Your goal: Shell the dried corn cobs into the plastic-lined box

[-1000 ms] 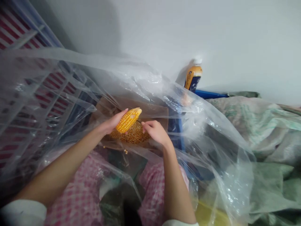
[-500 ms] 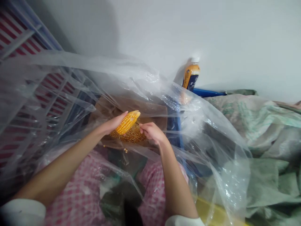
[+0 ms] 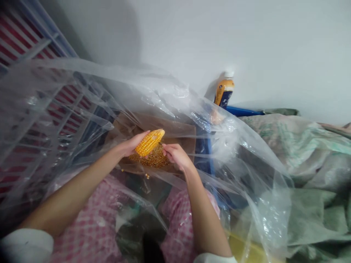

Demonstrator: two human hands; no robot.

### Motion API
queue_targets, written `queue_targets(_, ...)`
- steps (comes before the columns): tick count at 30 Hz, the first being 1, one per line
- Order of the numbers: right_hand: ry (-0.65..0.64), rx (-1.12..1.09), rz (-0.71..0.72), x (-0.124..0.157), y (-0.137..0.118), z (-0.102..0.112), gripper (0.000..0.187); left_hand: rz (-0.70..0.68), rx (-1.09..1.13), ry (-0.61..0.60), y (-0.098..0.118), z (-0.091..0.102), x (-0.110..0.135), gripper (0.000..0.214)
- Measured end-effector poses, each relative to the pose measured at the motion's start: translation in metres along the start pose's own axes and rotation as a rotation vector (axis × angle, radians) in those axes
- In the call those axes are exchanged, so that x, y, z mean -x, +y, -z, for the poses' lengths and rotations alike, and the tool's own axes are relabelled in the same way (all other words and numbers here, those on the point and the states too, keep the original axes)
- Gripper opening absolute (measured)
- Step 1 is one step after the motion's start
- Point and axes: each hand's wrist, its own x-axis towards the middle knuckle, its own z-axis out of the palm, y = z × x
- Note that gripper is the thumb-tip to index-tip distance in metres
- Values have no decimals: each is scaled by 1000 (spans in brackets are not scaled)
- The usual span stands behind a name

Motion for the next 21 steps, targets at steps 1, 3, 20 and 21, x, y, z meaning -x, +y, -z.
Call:
queue_targets(1, 11, 9, 10, 0, 0, 0, 36, 5, 11, -3, 0, 1, -1, 53)
queue_targets(3, 34, 11, 19, -2, 1, -1, 37, 18, 40, -2, 0, 2, -3, 51)
queue_targets(20, 57, -86, -225, -21, 36, -3, 27, 337, 372, -121, -51, 15, -42, 37)
queue_targets(21, 61, -84, -239, -21, 37, -3, 27, 326, 394, -148, -56, 16, -45, 36)
